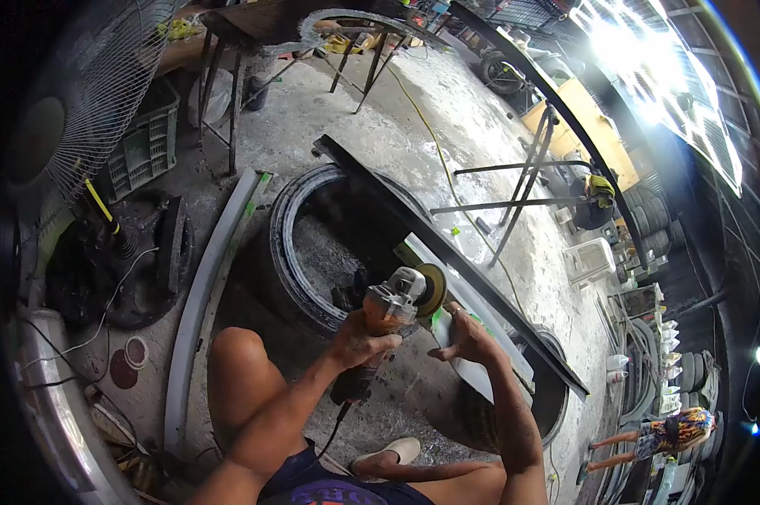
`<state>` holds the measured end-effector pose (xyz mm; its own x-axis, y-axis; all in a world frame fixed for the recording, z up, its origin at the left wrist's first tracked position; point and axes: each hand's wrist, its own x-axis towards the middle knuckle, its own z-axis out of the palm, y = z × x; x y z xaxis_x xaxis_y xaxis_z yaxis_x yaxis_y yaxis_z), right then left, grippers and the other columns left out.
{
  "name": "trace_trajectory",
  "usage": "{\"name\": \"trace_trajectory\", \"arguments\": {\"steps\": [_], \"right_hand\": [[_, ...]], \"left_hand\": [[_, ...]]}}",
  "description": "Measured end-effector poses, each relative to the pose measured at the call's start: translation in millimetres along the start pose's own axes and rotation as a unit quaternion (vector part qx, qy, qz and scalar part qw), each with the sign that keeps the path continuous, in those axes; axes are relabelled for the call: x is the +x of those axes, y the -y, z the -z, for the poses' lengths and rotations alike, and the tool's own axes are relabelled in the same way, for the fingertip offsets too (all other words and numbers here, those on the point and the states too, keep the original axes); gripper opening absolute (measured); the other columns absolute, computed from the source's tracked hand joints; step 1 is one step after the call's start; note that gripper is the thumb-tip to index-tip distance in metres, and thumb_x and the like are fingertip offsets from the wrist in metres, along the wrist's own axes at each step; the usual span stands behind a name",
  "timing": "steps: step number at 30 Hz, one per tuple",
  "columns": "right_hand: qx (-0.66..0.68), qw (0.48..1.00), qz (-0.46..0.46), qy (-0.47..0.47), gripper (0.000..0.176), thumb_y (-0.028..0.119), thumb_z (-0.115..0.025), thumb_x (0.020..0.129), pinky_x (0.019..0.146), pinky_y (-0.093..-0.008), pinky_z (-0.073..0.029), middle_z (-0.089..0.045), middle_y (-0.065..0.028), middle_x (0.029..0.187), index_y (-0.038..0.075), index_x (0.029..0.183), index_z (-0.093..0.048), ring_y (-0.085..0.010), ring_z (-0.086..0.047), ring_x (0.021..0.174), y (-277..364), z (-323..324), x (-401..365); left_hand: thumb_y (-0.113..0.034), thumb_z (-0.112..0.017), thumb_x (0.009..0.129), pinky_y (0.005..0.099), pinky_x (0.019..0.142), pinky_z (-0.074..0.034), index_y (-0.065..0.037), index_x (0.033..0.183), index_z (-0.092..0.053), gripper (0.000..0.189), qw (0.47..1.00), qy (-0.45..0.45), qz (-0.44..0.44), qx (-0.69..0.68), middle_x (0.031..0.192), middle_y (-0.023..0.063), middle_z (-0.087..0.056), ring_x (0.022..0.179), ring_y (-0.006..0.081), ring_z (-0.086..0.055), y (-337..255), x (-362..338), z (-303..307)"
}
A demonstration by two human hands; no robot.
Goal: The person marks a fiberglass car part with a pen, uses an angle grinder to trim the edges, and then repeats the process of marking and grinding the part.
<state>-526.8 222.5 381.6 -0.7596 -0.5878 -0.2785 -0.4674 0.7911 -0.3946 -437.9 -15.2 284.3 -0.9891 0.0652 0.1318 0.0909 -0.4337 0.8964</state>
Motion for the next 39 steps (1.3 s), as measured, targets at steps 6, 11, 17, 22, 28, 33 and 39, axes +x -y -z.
{"name": "trace_trajectory", "arguments": {"steps": [6,11,17,22,28,33,39], "right_hand": [[0.014,0.999,0.036,-0.004,0.101,0.038,-0.088,0.054,0.101,-0.0384,-0.041,-0.056,-0.0186,0.123,0.000,0.135,-0.043,-0.0317,-0.053,0.119,2,1,2],[0.010,1.000,0.009,-0.010,0.100,0.038,-0.087,0.054,0.104,-0.0391,-0.039,-0.055,-0.0198,0.126,-0.002,0.136,-0.042,-0.0324,-0.052,0.121,-3,1,-2],[0.009,1.000,0.018,-0.005,0.100,0.038,-0.087,0.054,0.104,-0.0390,-0.040,-0.056,-0.0197,0.124,-0.002,0.135,-0.043,-0.0322,-0.053,0.119,11,4,1],[0.006,1.000,0.007,-0.002,0.100,0.038,-0.087,0.053,0.103,-0.0393,-0.040,-0.056,-0.0193,0.124,-0.001,0.134,-0.044,-0.0318,-0.053,0.119,4,2,-1],[0.005,1.000,0.005,0.002,0.100,0.039,-0.088,0.053,0.102,-0.0395,-0.041,-0.056,-0.0187,0.124,-0.001,0.133,-0.044,-0.0319,-0.052,0.119,9,2,0],[-0.004,1.000,-0.013,-0.004,0.100,0.039,-0.087,0.054,0.104,-0.0393,-0.039,-0.055,-0.0190,0.126,0.000,0.135,-0.043,-0.0320,-0.051,0.122,0,0,-2],[0.012,0.999,0.023,-0.019,0.101,0.040,-0.088,0.053,0.103,-0.0404,-0.040,-0.056,-0.0192,0.124,0.000,0.134,-0.043,-0.0330,-0.052,0.120,0,-1,0]], "left_hand": [[-0.014,-0.071,0.078,0.0279,0.060,-0.050,-0.003,0.093,-0.063,0.020,1.000,0.010,0.026,0.007,0.074,0.0029,-0.065,0.065,0.0111,-0.062,-4,-2,-2],[-0.015,-0.071,0.078,0.0276,0.061,-0.051,-0.003,0.094,-0.063,0.021,1.000,0.009,0.016,-0.022,0.075,0.0027,-0.065,0.066,0.0109,-0.061,7,0,-2],[-0.016,-0.072,0.078,0.0278,0.064,-0.051,-0.003,0.098,-0.064,0.025,1.000,0.018,0.022,-0.001,0.078,0.0029,-0.065,0.069,0.0108,-0.062,2,-1,0],[-0.017,-0.073,0.078,0.0278,0.066,-0.051,-0.002,0.101,-0.064,0.029,1.000,0.014,0.001,0.009,0.081,0.0033,-0.066,0.070,0.0104,-0.061,0,0,0],[-0.016,-0.072,0.077,0.0281,0.067,-0.051,-0.002,0.102,-0.065,0.030,0.997,0.033,0.066,-0.010,0.082,0.0035,-0.066,0.070,0.0099,-0.061,-2,-2,0],[-0.018,-0.073,0.077,0.0288,0.069,-0.051,-0.002,0.104,-0.064,0.032,0.998,0.027,0.055,-0.015,0.083,0.0030,-0.066,0.074,0.0103,-0.061,-4,-1,1],[-0.018,-0.072,0.077,0.0283,0.069,-0.051,-0.002,0.102,-0.064,0.030,0.998,0.043,0.044,-0.017,0.083,0.0032,-0.066,0.073,0.0106,-0.061,-2,-4,0]]}}
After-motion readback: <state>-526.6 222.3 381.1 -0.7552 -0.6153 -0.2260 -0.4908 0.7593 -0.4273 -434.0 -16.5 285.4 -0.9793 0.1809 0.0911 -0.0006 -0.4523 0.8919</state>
